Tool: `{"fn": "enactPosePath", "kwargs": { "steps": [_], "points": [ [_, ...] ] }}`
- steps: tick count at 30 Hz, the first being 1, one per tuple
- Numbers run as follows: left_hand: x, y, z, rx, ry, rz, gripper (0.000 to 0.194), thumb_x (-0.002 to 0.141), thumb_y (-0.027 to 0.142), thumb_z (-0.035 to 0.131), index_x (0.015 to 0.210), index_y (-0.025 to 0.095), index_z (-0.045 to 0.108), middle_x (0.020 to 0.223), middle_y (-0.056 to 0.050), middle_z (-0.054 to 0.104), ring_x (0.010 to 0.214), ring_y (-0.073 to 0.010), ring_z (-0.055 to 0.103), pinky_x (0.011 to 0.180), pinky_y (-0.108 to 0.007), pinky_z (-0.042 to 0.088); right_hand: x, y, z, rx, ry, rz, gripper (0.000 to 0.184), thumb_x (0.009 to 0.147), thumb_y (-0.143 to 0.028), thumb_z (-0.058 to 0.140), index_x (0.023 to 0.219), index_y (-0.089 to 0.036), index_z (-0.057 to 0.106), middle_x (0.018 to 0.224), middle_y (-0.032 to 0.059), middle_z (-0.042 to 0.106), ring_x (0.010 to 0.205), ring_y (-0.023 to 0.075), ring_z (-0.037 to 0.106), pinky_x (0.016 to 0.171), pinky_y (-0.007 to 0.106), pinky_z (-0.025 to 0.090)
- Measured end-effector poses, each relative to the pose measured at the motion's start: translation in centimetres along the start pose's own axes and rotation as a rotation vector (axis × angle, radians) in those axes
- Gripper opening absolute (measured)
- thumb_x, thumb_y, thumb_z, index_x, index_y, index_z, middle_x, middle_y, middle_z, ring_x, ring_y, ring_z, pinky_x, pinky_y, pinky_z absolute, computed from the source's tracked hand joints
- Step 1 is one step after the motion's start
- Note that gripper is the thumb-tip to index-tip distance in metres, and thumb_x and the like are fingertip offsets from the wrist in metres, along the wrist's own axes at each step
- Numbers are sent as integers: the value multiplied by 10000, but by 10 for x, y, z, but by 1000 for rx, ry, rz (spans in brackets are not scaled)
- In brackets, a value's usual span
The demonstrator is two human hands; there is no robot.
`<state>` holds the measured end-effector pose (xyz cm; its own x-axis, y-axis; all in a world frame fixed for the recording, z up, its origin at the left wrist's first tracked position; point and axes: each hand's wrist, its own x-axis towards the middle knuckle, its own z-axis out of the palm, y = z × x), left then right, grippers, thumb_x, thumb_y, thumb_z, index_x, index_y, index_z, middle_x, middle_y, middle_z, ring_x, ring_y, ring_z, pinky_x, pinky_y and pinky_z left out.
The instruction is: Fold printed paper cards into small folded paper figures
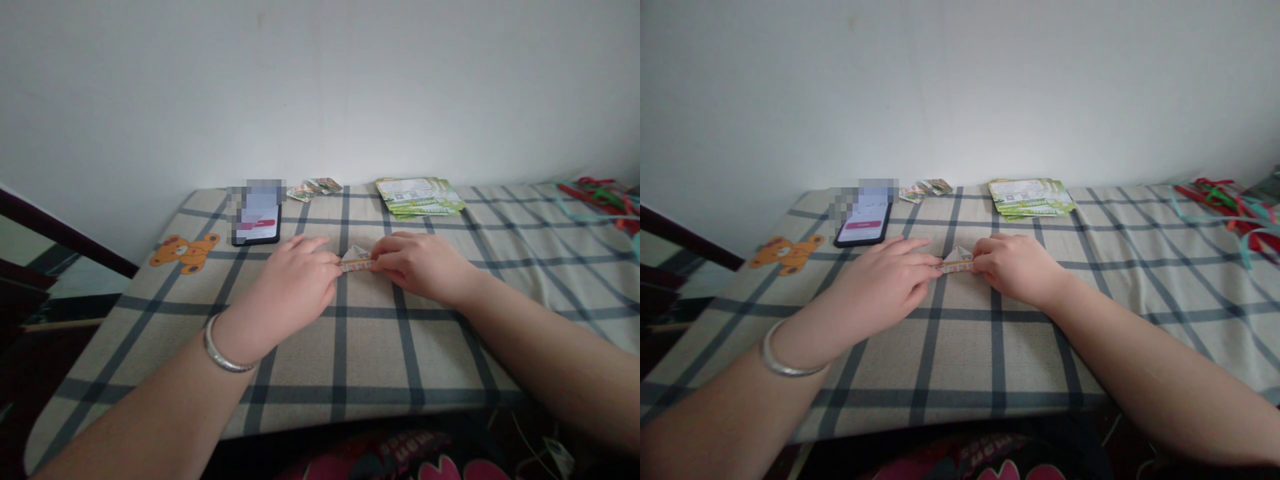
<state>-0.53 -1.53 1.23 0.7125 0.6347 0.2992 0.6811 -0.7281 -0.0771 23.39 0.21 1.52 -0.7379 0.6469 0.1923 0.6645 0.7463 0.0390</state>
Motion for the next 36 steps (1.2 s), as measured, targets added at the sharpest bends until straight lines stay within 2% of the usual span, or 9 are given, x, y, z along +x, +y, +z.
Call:
{"fn": "enactPosePath", "kwargs": {
  "steps": [7,14,21,29,33,36],
  "points": [
    [1,-3,-1,0,-18,-7,253,838,141,507,953,195,726,973,-39,725,1126,-278,556,977,-460,412,-5,6,-6,-2,-12,57,249,808,-110,554,865,-260,744,987,-5,714,824,158,642,649,269,421],
    [1,-3,-3,-4,-60,-6,246,828,148,515,948,183,727,942,-53,709,1043,-258,581,955,-441,434,-9,13,-10,-66,-40,36,273,788,-126,572,908,-300,745,1023,-37,722,789,151,649,579,264,384],
    [0,-4,-2,10,-55,-20,216,830,158,523,909,174,724,970,-56,700,962,-241,608,897,-431,466,-10,17,-11,-59,-74,60,264,797,-143,575,904,-313,746,1050,-54,720,833,152,666,575,260,395],
    [2,-2,-2,-6,-87,-63,210,848,175,505,867,162,714,904,-66,695,921,-235,619,888,-417,465,-14,21,-13,-54,-88,48,252,827,-156,535,880,-286,745,1071,-45,719,859,158,672,606,267,410],
    [4,-1,-3,-19,-90,-88,238,888,230,481,840,155,702,872,-71,694,901,-234,625,898,-423,451,-11,19,-11,-116,-89,112,223,815,-148,516,816,-233,722,972,-8,728,821,172,663,591,271,391],
    [5,-2,-4,-18,-85,-75,237,898,239,479,806,163,683,846,-59,692,879,-228,622,888,-420,441,-8,19,-6,-97,-51,194,224,827,-153,493,838,-223,706,903,3,718,824,184,654,599,279,389]
  ]
}}
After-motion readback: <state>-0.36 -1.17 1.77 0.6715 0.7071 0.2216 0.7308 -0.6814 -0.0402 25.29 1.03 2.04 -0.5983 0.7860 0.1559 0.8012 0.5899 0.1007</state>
